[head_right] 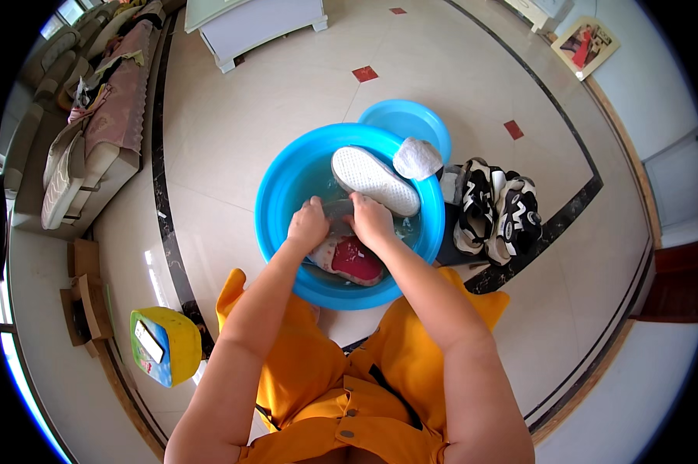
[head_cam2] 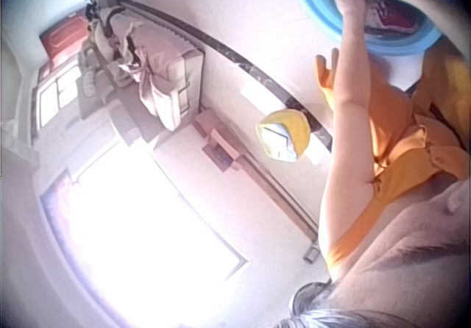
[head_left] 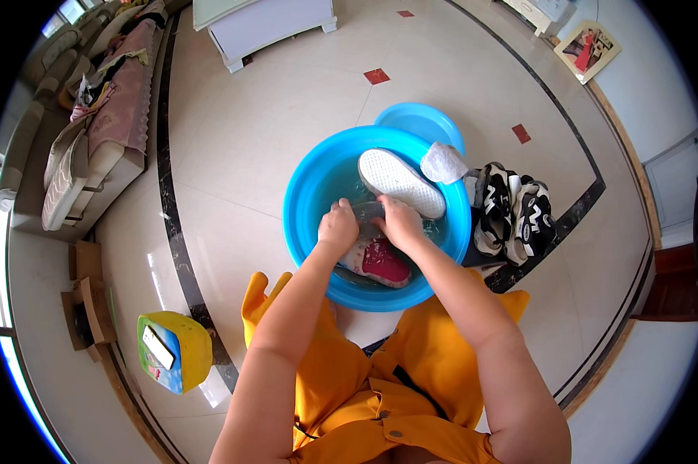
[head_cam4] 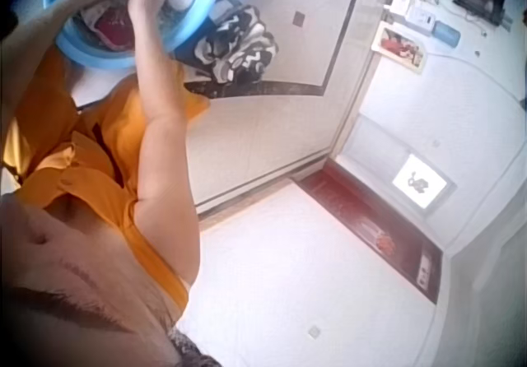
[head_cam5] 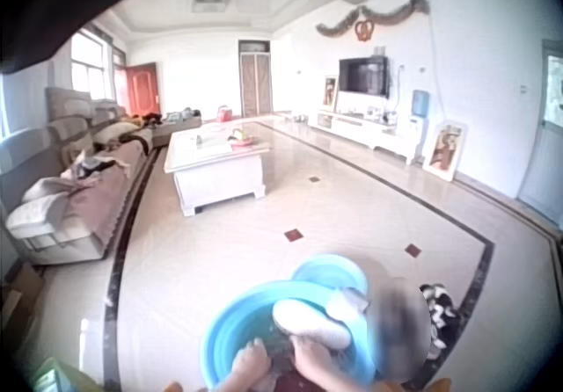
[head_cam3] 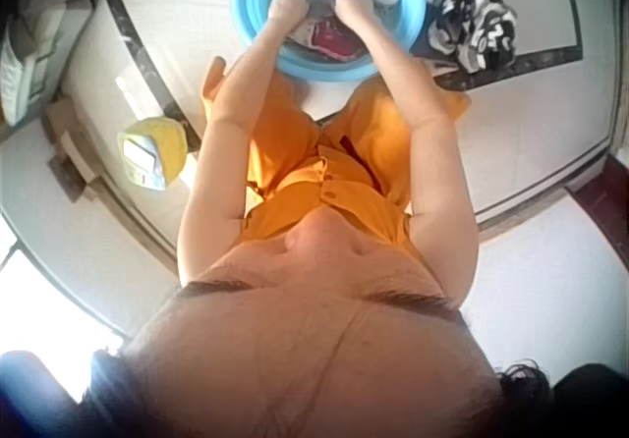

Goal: The person scrubs a gray slipper with a brush in a blue basin of water. They then rinse the slipper and proceed to scrub a pink slipper with the same brush.

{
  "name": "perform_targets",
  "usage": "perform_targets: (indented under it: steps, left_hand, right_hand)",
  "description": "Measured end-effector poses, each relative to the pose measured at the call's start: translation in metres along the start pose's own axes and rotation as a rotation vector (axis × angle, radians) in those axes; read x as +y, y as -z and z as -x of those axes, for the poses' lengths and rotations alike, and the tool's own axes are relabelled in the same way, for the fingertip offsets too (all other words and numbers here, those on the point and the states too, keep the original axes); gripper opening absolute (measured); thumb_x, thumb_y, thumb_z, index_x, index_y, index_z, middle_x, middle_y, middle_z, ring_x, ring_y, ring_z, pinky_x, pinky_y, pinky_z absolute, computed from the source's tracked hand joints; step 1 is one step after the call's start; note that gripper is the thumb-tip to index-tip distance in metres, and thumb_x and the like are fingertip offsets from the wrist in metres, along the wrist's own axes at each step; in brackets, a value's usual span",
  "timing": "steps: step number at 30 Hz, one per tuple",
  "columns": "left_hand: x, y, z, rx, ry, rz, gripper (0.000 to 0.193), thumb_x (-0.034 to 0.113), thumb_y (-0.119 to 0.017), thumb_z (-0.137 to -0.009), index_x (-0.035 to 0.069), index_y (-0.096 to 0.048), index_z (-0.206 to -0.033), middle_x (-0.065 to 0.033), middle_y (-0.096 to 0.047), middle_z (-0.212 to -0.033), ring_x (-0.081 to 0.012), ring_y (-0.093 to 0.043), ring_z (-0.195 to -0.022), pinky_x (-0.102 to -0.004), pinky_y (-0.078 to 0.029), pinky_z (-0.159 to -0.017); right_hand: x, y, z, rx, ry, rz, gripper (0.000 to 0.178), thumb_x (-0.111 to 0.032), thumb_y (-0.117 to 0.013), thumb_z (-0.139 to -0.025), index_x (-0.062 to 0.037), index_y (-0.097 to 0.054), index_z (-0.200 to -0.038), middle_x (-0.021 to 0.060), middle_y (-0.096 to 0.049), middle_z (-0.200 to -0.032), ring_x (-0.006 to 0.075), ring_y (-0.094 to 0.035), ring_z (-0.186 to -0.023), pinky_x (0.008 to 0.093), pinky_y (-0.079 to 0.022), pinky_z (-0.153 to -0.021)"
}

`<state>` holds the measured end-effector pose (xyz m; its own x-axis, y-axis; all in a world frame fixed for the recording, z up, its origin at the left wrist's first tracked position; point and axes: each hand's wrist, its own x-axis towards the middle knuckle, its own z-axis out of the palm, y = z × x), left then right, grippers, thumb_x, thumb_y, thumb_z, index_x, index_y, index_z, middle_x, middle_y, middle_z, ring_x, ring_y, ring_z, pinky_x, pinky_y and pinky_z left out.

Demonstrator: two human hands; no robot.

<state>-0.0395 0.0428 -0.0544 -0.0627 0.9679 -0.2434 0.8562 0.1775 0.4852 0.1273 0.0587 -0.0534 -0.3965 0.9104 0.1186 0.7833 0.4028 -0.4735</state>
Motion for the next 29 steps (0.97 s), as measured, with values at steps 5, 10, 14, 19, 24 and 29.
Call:
perform_targets:
  steps: [5,10,14,19,24,29]
  left_hand:
    - [-0.001,0.010,-0.003,0.045,-0.021,0.311,0.049,0.029,-0.057,-0.090,-0.003,-0.047,-0.126,-0.0240,-0.055,-0.125,-0.0404,-0.057,-0.110,-0.0429,-0.045,-0.093]
    - [0.045,0.034,0.021,-0.091,0.292,1.086,0.069,0.051,-0.049,-0.094,0.004,-0.037,-0.142,-0.0112,-0.050,-0.133,-0.0241,-0.047,-0.121,-0.0369,-0.042,-0.094]
    - [0.060,0.040,0.033,-0.044,0.329,1.370,0.072,0.061,-0.045,-0.092,0.000,-0.050,-0.129,-0.0120,-0.059,-0.116,-0.0199,-0.056,-0.106,-0.0340,-0.047,-0.088]
    - [0.069,0.037,0.040,-0.026,0.271,1.587,0.068,0.061,-0.045,-0.092,-0.003,-0.058,-0.110,-0.0107,-0.062,-0.101,-0.0161,-0.059,-0.090,-0.0299,-0.050,-0.080]
    - [0.064,0.030,0.037,-0.001,0.129,1.472,0.063,0.059,-0.042,-0.094,-0.001,-0.060,-0.099,-0.0070,-0.062,-0.088,-0.0129,-0.057,-0.079,-0.0277,-0.049,-0.071]
    - [0.052,0.013,0.025,0.007,0.030,1.285,0.060,0.055,-0.039,-0.097,-0.001,-0.060,-0.103,-0.0082,-0.063,-0.089,-0.0148,-0.059,-0.081,-0.0291,-0.050,-0.073]
  right_hand:
    - [0.002,0.016,-0.015,-0.004,-0.240,-0.464,0.033,-0.028,-0.071,-0.081,0.0014,-0.062,-0.093,0.0200,-0.065,-0.079,0.0375,-0.064,-0.077,0.0423,-0.048,-0.067]
    - [-0.009,0.032,-0.017,0.184,-0.218,-0.738,0.031,-0.024,-0.057,-0.093,0.0015,-0.054,-0.111,0.0236,-0.064,-0.097,0.0395,-0.063,-0.089,0.0422,-0.048,-0.074]
    - [-0.037,0.051,-0.007,0.114,-0.193,-0.713,0.051,-0.040,-0.053,-0.094,0.0055,-0.045,-0.116,0.0296,-0.062,-0.098,0.0444,-0.062,-0.094,0.0455,-0.049,-0.078]
    - [-0.061,0.063,-0.001,0.067,-0.108,-0.557,0.065,-0.052,-0.059,-0.088,0.0099,-0.045,-0.101,0.0299,-0.063,-0.082,0.0428,-0.065,-0.073,0.0442,-0.052,-0.063]
    - [-0.063,0.063,0.001,0.068,-0.069,-0.498,0.057,-0.052,-0.055,-0.091,0.0048,-0.051,-0.092,0.0260,-0.063,-0.075,0.0412,-0.065,-0.068,0.0431,-0.051,-0.058]
    - [-0.063,0.066,-0.001,0.022,-0.116,-0.434,0.056,-0.054,-0.050,-0.092,0.0010,-0.055,-0.097,0.0232,-0.065,-0.074,0.0415,-0.065,-0.066,0.0439,-0.051,-0.060]
